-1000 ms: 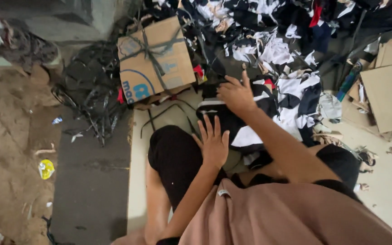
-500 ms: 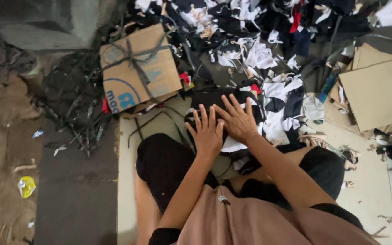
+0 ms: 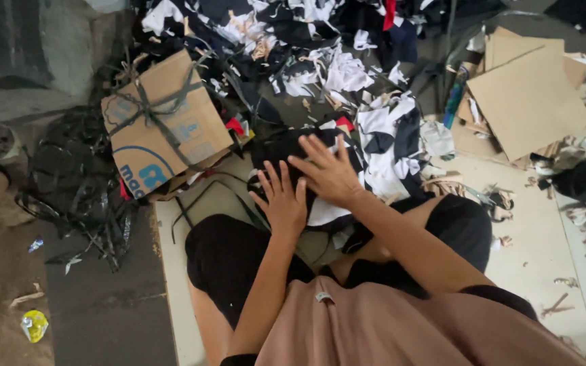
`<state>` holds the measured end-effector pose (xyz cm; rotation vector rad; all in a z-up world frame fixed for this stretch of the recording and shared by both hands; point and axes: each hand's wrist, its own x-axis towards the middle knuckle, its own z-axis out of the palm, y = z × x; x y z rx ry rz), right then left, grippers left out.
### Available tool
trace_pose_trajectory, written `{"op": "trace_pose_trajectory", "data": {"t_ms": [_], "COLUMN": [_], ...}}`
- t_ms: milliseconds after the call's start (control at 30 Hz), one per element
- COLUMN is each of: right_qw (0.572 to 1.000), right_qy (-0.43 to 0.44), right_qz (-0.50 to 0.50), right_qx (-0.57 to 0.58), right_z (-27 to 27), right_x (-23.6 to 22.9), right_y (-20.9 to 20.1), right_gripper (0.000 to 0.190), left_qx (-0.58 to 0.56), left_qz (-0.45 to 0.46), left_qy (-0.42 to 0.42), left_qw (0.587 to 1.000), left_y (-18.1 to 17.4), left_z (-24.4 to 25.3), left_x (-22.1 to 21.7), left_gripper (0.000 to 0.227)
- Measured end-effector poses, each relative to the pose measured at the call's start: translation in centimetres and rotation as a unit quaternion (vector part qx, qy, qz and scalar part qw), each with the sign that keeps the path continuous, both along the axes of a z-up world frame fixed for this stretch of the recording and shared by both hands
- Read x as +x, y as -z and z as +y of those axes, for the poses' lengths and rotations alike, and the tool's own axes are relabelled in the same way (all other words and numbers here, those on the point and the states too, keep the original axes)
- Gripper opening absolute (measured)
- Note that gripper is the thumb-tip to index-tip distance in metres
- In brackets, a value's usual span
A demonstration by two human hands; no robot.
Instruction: The person sits on the floor and sorts through a pile of fabric scraps. They pick up individual pieces, unfold them, and place them into a small pile on their lap. The person handles various colors and sizes of fabric, including white, black, and green pieces.
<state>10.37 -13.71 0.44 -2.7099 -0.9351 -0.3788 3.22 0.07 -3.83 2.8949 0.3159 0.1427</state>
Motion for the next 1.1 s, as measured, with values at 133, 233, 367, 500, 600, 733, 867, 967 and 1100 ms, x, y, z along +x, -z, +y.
{"op": "trace_pose_trajectory", "data": {"t_ms": [133,233,367,500,600,733,867,967,1100], "right_qw": [0.987,0.951,0.894,0.887,0.879,0.829,0.929,0.971,0.964], "right_qy": [0.140,0.297,0.444,0.448,0.464,0.328,0.156,0.117,0.087], "right_qz": [-0.079,-0.026,0.065,0.110,0.104,0.249,0.113,0.139,0.178], "right_qx": [0.019,0.076,0.008,-0.012,0.040,0.378,0.318,0.156,0.178], "right_z": [-9.7,-15.5,-18.6,-19.9,-18.8,-15.6,-13.4,-13.2,-13.1], "right_x": [1.9,3.0,2.4,3.7,2.8,-0.9,-4.1,-7.0,-7.6], "right_y": [4.5,8.8,10.2,13.5,9.0,-3.1,-6.1,-6.7,-7.5], "right_gripper": [0.011,0.010,0.052,0.023,0.019,0.014,0.019,0.011,0.017], "left_qx": [-0.051,-0.052,0.006,-0.002,0.038,-0.227,-0.592,-0.667,-0.780], "left_qz": [0.046,0.042,-0.020,-0.063,-0.085,-0.040,0.045,0.060,0.132], "left_qy": [0.002,0.017,0.029,0.048,0.041,0.114,0.145,0.100,-0.032], "left_qw": [0.998,0.998,0.999,0.997,0.995,0.966,0.792,0.736,0.611], "left_y": [-2.0,-2.1,-2.0,-3.4,-4.2,-4.8,-3.8,-7.3,-9.0], "left_z": [-1.3,-2.7,-5.3,-6.6,-7.5,-10.2,-12.6,-12.5,-10.7], "left_x": [-1.0,-1.3,-1.4,-0.9,-0.1,1.9,2.0,1.3,0.5], "left_gripper": [0.066,0.065,0.065,0.066,0.063,0.066,0.059,0.058,0.048]}}
